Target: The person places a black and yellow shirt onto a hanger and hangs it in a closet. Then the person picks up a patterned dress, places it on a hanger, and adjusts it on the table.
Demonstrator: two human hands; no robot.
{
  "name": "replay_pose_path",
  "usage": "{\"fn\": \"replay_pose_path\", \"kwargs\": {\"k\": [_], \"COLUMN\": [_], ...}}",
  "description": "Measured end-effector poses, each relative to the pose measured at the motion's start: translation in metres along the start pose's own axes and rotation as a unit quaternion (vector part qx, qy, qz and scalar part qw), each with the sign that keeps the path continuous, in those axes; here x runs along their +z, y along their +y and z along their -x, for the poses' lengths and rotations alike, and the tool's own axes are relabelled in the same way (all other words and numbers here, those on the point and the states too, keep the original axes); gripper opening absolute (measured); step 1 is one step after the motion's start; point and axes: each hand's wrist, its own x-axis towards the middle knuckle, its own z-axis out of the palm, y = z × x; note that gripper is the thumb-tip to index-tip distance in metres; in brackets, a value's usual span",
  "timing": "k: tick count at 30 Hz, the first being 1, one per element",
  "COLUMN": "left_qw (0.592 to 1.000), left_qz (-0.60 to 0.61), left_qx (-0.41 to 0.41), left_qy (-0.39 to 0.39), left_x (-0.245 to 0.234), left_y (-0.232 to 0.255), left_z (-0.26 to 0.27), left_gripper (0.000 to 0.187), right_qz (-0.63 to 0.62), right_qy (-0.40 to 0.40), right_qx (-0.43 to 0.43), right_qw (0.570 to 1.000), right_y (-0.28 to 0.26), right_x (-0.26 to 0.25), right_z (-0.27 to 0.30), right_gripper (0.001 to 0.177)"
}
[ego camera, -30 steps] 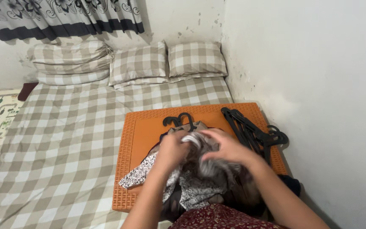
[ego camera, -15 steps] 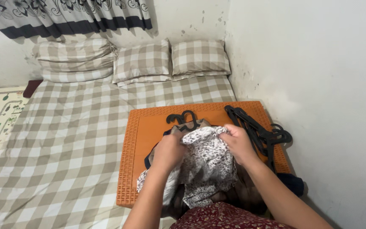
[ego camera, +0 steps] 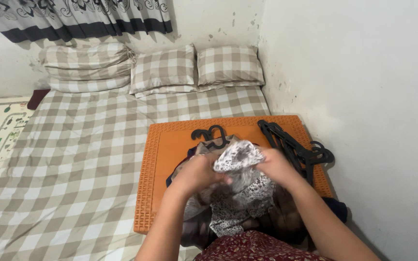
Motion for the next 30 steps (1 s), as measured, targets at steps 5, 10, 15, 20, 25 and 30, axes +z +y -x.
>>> {"fn": "replay_pose_path", "kwargs": {"k": [5, 10, 15, 20, 25, 30], "left_qw": [0.989, 0.964, 0.999, 0.994, 0.95, 0.998], "left_qz": [-0.085, 0.231, -0.02, -0.094, 0.289, -0.048], "left_qx": [0.061, 0.09, -0.025, 0.004, 0.114, 0.046], "left_qy": [0.109, 0.09, -0.023, 0.049, 0.025, -0.009], "left_x": [0.012, 0.01, 0.002, 0.014, 0.019, 0.014], "left_y": [-0.023, -0.014, -0.001, -0.015, -0.014, -0.002], "left_z": [-0.005, -0.009, 0.006, 0.007, -0.003, 0.008], "left_gripper": [0.017, 0.025, 0.042, 0.033, 0.034, 0.04], "right_qz": [-0.317, -0.366, -0.217, -0.032, 0.143, -0.404], "right_qy": [-0.018, 0.019, 0.059, -0.036, -0.1, -0.016], "right_qx": [-0.068, -0.017, 0.001, 0.056, 0.058, -0.038], "right_qw": [0.946, 0.93, 0.974, 0.997, 0.983, 0.914], "right_y": [0.021, 0.011, -0.009, -0.023, 0.003, 0.022], "right_x": [-0.007, -0.001, -0.005, -0.012, 0.004, 0.016], "right_z": [-0.001, 0.001, 0.011, 0.019, 0.008, 0.002], "right_gripper": [0.03, 0.039, 0.035, 0.03, 0.033, 0.037]}}
